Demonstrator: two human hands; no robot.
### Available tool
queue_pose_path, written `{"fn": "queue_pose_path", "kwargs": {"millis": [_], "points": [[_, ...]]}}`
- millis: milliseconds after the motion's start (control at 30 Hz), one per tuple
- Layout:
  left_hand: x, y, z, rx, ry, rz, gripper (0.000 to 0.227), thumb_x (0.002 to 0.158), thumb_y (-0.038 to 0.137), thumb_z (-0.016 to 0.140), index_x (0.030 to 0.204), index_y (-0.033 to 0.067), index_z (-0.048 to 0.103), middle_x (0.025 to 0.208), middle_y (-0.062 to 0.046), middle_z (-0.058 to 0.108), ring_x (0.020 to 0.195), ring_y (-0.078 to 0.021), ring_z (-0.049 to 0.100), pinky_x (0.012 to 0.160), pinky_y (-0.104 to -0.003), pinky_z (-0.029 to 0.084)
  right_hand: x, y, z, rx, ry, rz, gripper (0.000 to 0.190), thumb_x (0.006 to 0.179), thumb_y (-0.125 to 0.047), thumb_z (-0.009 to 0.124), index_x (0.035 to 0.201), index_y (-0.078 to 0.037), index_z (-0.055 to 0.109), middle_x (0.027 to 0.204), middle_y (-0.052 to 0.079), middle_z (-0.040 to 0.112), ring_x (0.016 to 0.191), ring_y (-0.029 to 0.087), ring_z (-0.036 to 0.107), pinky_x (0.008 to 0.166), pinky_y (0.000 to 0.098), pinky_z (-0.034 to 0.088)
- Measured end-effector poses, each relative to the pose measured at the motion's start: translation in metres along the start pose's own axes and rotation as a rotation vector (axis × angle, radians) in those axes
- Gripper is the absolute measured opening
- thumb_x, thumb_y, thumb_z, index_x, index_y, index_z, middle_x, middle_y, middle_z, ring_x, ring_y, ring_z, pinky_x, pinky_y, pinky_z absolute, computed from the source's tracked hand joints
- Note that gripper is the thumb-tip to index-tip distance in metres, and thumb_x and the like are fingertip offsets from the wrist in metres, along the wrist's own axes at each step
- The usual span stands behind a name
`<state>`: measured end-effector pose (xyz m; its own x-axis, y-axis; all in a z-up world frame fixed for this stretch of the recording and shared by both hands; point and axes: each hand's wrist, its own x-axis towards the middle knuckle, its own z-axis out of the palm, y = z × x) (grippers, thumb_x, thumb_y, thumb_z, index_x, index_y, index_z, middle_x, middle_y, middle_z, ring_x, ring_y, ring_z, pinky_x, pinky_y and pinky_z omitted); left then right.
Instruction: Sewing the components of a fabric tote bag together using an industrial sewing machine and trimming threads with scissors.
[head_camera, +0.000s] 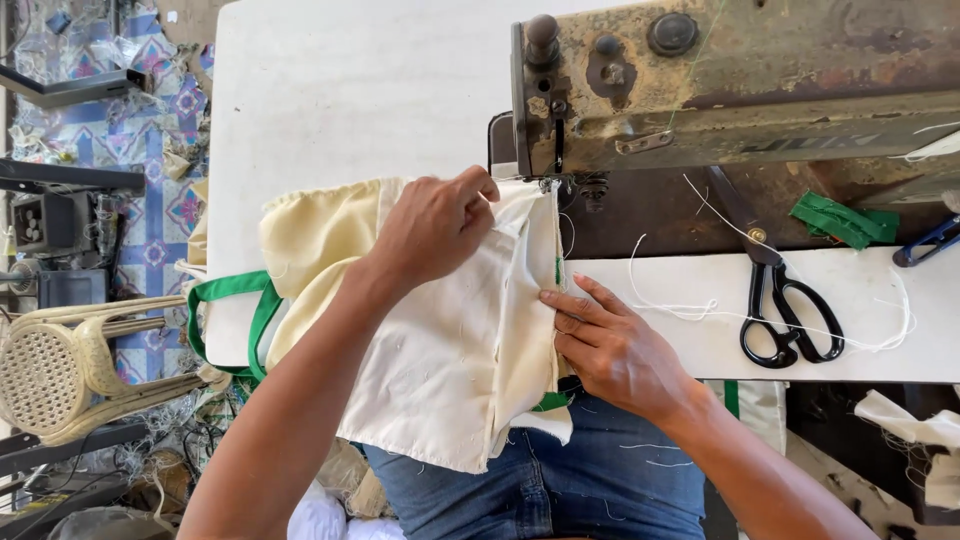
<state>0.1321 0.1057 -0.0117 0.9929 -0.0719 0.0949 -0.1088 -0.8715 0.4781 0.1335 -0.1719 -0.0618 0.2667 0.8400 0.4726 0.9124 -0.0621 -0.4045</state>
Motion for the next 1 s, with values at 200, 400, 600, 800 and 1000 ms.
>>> {"fn": "queue_pose_path", "kwargs": {"millis": [200,400,600,800,1000], "points": [[0.009,0.015,-0.007,0.165,-0.172,-0.24,0.026,0.093,0.018,0.075,0.114,0.0026,0.073,0.099,-0.023,0.07,0.083,-0.0403,0.076,0.07,-0.048,0.063,-0.002,-0.001,0.0,-0.011,-0.044,0.026,0.002,0.081,-0.004,0.074,0.079,-0.004,0.073,0.096,0.013,0.077,0.121,0.028,0.068,0.115,0.0588,0.042],[0.02,0.018,-0.004,0.114,-0.274,-0.365,0.027,0.093,0.023,0.077,0.1,-0.0034,0.076,0.09,-0.025,0.07,0.082,-0.0428,0.076,0.072,-0.054,0.064,0.0,-0.002,-0.002,-0.041,-0.059,0.021,0.002,0.082,-0.005,0.073,0.08,-0.006,0.072,0.097,0.011,0.077,0.122,0.027,0.067,0.116,0.0591,0.041],[0.023,-0.009,0.031,0.002,-0.244,-0.308,0.009,0.091,0.011,0.075,0.084,0.0062,0.079,0.077,-0.01,0.069,0.071,-0.0297,0.074,0.063,-0.043,0.062,0.001,-0.003,-0.005,-0.057,-0.077,0.037,0.002,0.081,-0.004,0.073,0.08,-0.006,0.073,0.095,0.011,0.077,0.122,0.026,0.067,0.116,0.0589,0.041],[0.03,-0.025,0.015,-0.029,-0.237,-0.365,0.013,0.095,0.003,0.063,0.091,0.0022,0.076,0.081,-0.013,0.067,0.074,-0.0286,0.073,0.069,-0.043,0.062,0.0,-0.002,-0.003,-0.05,-0.063,0.041,0.002,0.081,-0.004,0.074,0.081,-0.007,0.074,0.097,0.011,0.077,0.122,0.026,0.067,0.116,0.0587,0.041],[0.028,-0.023,0.024,-0.003,-0.268,-0.304,0.006,0.09,0.003,0.073,0.09,0.0028,0.079,0.081,-0.016,0.07,0.075,-0.0311,0.074,0.072,-0.044,0.064,0.001,-0.002,-0.004,-0.044,-0.065,0.028,0.002,0.08,-0.004,0.074,0.082,-0.006,0.074,0.097,0.012,0.077,0.122,0.027,0.067,0.116,0.0591,0.041]]}}
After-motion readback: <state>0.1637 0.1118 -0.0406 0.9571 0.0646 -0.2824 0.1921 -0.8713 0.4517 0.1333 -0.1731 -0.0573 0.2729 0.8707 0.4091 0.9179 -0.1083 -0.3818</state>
